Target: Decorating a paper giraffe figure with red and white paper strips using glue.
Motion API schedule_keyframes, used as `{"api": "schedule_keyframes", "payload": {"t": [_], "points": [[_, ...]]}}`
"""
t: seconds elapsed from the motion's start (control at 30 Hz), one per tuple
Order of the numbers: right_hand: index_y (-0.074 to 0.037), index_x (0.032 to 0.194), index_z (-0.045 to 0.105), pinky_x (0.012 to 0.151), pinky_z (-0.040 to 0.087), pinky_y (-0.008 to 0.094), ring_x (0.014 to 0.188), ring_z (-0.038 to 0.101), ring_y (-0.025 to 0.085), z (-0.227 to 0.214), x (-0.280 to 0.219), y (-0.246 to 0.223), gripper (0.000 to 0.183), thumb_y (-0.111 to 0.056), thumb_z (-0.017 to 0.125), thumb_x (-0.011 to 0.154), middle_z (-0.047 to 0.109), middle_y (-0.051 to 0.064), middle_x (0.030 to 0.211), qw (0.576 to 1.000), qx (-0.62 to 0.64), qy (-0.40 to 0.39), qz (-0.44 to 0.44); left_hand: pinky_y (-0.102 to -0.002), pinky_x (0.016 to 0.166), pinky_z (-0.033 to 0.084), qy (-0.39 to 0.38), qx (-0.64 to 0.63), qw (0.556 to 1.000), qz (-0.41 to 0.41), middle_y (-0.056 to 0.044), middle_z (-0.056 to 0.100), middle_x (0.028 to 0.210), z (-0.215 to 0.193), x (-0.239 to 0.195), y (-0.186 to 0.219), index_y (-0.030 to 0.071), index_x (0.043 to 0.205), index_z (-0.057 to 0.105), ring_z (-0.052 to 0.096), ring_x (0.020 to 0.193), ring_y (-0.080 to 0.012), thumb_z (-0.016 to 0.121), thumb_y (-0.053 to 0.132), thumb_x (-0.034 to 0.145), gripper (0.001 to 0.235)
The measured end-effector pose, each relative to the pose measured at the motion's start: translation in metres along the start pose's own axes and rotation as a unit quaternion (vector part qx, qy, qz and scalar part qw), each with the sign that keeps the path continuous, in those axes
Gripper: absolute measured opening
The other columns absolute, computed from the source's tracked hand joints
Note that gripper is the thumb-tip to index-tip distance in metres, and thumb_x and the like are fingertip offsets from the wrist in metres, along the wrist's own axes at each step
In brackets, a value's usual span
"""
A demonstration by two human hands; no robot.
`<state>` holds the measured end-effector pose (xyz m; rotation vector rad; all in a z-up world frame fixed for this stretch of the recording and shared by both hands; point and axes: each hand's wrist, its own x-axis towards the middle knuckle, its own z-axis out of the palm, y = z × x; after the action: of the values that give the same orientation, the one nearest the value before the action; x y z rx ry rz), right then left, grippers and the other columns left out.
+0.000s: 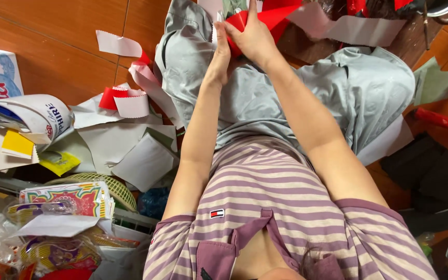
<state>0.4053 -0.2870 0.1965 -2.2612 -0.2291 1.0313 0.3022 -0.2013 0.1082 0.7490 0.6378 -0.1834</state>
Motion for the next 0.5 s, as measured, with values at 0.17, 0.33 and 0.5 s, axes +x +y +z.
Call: {"api": "schedule_keyframes", "payload": {"t": [0.17,0.33,0.5], "points": [[0.001,0.146,0.037,0.092,0.059,0.04,0.11,0.069,0.029,0.005,0.035,0.046,0.084,-0.044,0.083,0.092,0.068,0.018,0.122,0.966,0.218,-0.083,-0.11,-0.05,0.094,0.064,-0.073,0.027,0.997,-0.025,-0.019,0.066,0.134,0.002,-0.013,0.015,0.005,0.152,0.041,0.073,0.114,-0.0334,0.028,0.091,0.078,0.114],[-0.002,0.122,0.064,0.083,0.06,0.036,0.095,0.07,0.016,0.004,0.03,0.042,0.046,-0.029,0.081,0.089,0.073,0.005,0.105,0.895,0.405,-0.184,-0.024,-0.048,0.076,0.066,-0.068,0.073,0.995,-0.016,-0.02,0.069,0.128,0.019,-0.023,0.025,0.006,0.153,0.037,0.08,0.095,-0.0311,0.033,0.086,0.083,0.106],[0.002,0.111,0.067,0.074,0.059,0.036,0.082,0.069,0.018,0.014,0.03,0.053,0.03,-0.014,0.081,0.089,0.072,0.008,0.095,0.862,0.491,-0.126,-0.005,-0.043,0.055,0.068,0.043,0.187,0.974,0.117,-0.018,0.061,0.128,0.043,-0.042,0.021,0.018,0.158,-0.003,0.078,0.075,-0.0297,0.06,0.055,0.092,0.098]]}}
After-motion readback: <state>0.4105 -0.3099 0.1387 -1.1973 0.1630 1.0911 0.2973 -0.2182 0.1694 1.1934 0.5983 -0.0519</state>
